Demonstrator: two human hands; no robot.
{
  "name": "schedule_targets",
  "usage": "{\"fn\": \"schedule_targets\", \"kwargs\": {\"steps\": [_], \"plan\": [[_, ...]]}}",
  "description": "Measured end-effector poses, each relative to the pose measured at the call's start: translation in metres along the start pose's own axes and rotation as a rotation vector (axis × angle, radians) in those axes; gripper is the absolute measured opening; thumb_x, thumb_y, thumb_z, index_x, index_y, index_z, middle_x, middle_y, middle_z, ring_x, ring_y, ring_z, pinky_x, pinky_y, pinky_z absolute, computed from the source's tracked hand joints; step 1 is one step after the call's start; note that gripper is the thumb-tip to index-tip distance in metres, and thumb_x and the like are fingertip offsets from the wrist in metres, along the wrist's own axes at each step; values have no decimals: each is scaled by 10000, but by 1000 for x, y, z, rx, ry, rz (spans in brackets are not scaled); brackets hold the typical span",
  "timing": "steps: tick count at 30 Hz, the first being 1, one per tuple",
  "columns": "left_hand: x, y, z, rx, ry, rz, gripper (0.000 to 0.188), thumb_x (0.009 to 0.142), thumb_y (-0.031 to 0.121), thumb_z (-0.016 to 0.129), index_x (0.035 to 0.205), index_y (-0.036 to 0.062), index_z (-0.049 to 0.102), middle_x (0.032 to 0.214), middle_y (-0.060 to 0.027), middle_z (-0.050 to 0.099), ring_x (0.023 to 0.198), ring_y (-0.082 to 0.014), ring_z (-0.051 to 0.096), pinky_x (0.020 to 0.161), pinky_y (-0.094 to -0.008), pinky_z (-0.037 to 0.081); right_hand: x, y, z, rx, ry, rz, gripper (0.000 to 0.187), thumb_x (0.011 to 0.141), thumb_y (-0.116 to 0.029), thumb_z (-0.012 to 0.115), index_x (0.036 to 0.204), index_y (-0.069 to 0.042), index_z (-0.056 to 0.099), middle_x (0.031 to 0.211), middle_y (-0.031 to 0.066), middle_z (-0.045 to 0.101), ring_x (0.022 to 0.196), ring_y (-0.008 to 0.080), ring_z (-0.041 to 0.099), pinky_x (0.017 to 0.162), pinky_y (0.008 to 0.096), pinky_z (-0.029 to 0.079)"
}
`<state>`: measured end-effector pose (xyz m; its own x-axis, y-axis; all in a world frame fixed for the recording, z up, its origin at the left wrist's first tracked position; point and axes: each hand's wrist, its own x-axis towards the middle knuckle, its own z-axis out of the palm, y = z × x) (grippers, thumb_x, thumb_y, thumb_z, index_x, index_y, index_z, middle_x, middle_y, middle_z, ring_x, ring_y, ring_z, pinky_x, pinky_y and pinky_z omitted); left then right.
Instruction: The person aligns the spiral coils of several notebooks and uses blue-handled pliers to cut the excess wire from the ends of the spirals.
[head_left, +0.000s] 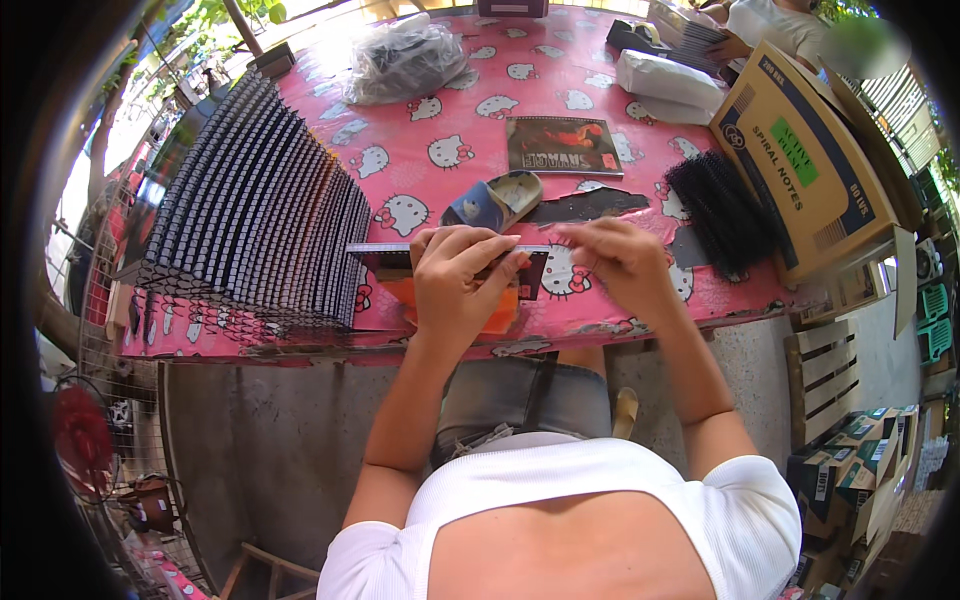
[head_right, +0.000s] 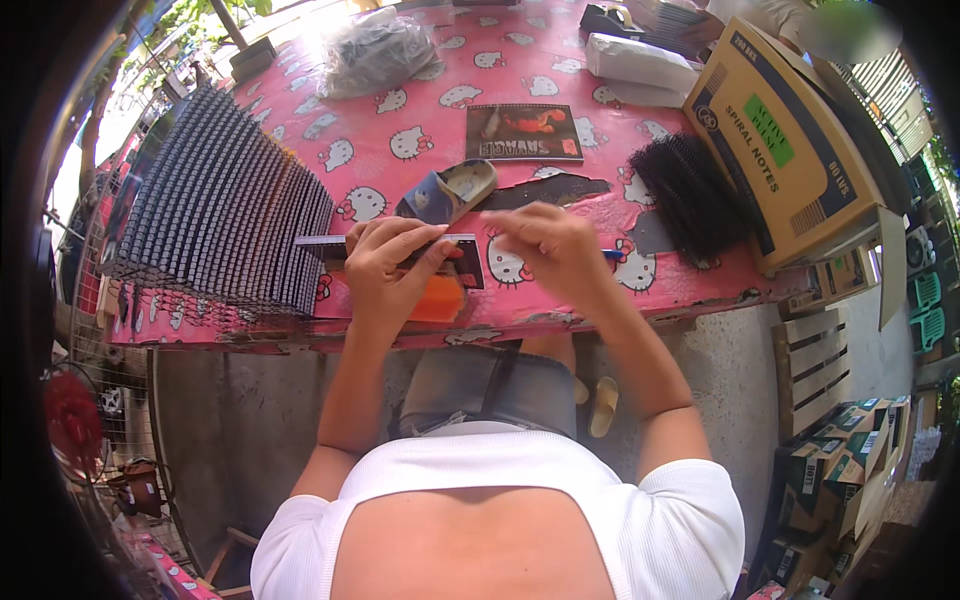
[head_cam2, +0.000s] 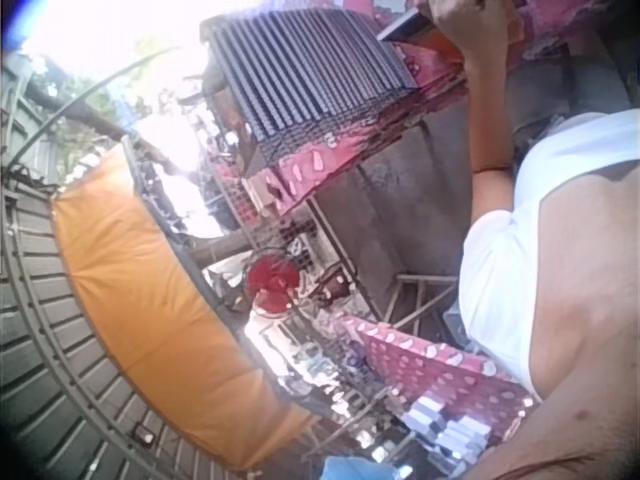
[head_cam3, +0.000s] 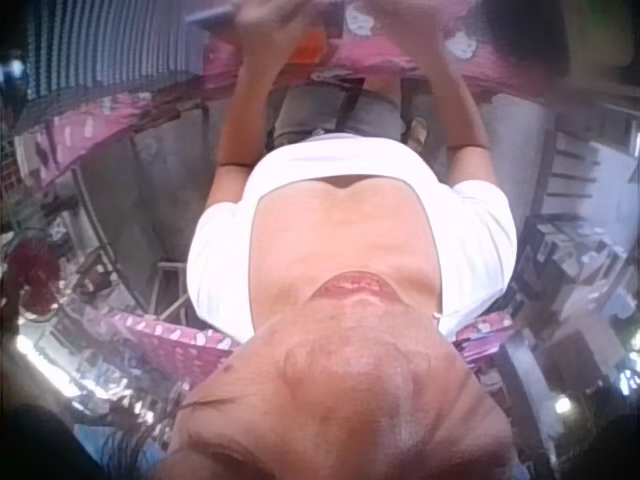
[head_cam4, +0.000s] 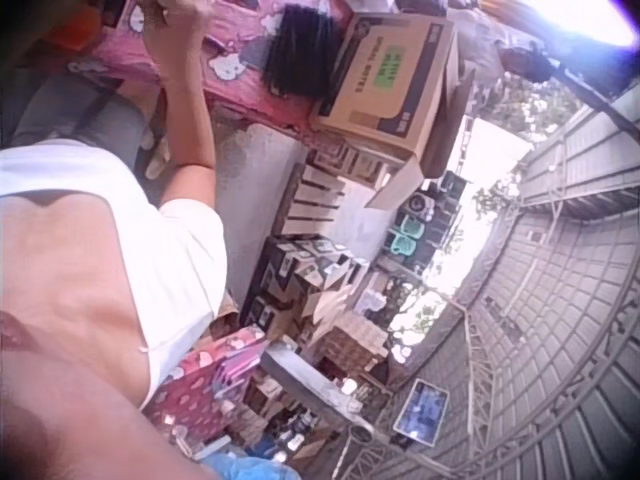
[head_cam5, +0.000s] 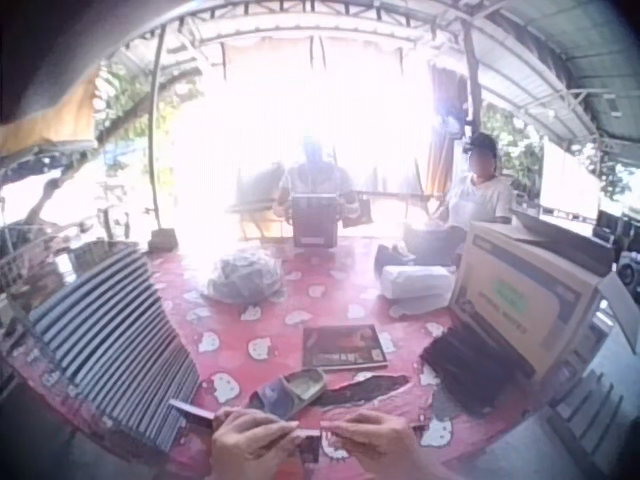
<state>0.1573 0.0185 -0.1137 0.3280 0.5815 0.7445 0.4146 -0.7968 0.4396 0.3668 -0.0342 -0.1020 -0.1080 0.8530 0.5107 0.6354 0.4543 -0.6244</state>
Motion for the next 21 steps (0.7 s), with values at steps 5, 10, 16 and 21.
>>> {"fn": "schedule_targets", "kwargs": {"steps": [5,10,16,21], "plan": [[0,2,-1,-24,9,-36,176,714,239,751,817,98,729,743,-5,644,738,-160,573,769,-309,354,0,-11,6,38,171,5,186,748,-49,720,934,-58,704,842,81,658,715,161,626,604,276,491],[1,4,-3,-49,2,-41,188,706,247,759,816,97,731,734,-7,644,713,-157,560,768,-304,353,10,-6,0,95,15,109,187,736,-12,711,916,-46,675,829,37,620,729,125,588,625,236,449],[0,3,-3,-60,22,-30,182,710,245,757,806,93,730,732,-9,645,710,-161,560,775,-302,357,14,-14,6,172,-32,38,204,699,56,700,867,-21,615,828,60,578,748,165,587,666,284,472],[0,6,-1,-31,28,-35,204,686,208,775,849,92,737,745,-18,657,718,-151,567,788,-300,357,18,-8,6,203,-24,-14,221,685,81,692,867,-15,614,833,62,577,774,166,591,681,294,480]]}}
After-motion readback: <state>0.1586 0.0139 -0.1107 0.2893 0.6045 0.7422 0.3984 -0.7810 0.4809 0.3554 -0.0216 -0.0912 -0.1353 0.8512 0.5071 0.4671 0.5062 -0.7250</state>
